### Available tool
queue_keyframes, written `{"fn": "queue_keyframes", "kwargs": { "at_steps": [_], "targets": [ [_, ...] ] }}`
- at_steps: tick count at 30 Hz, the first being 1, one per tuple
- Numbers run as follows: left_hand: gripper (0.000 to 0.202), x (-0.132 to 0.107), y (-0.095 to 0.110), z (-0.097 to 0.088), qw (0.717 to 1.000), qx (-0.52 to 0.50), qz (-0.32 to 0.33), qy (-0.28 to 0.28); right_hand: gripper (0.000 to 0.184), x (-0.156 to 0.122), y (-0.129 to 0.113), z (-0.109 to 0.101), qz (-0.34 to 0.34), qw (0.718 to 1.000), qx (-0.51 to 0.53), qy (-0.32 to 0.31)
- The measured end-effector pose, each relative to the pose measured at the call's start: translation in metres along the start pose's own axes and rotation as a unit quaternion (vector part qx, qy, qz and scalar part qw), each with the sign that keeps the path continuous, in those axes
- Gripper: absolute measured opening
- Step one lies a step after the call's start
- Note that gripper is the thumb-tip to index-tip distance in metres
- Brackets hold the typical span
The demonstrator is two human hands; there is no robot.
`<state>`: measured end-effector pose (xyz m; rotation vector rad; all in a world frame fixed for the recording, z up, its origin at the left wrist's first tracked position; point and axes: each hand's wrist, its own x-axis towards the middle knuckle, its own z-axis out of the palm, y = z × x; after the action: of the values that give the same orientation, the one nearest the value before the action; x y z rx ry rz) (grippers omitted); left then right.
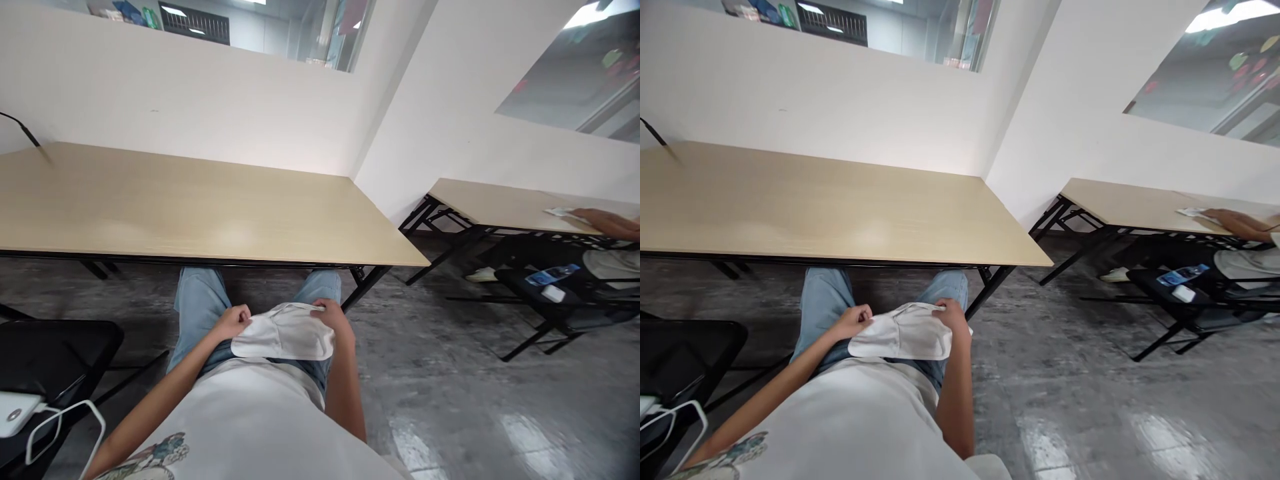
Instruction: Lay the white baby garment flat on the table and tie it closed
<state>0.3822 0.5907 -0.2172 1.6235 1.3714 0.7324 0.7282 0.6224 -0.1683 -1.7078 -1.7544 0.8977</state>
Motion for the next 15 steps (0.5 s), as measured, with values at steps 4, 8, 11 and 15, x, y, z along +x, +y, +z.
{"fn": "queue_keyframes", "kwargs": {
  "at_steps": [4, 8, 11, 15],
  "targets": [
    [0.029, 0.000, 0.013, -0.034, 0.994, -0.101, 0.024, 0.043, 0.022, -0.001, 0.005, -0.011, -0.011, 1.000, 0.010, 0.000],
    [0.029, 0.001, 0.033, -0.060, 0.983, -0.162, 0.047, 0.077, 0.037, -0.006, -0.012, -0.025, -0.054, 0.995, 0.082, 0.014],
    [0.037, 0.005, 0.046, -0.049, 0.986, -0.149, 0.064, 0.037, 0.040, -0.016, -0.039, -0.035, -0.085, 0.987, 0.139, 0.002],
    [0.058, 0.010, 0.065, -0.004, 0.992, -0.037, 0.117, -0.010, 0.035, -0.035, -0.077, -0.047, -0.135, 0.973, 0.187, -0.026]
  ]
}}
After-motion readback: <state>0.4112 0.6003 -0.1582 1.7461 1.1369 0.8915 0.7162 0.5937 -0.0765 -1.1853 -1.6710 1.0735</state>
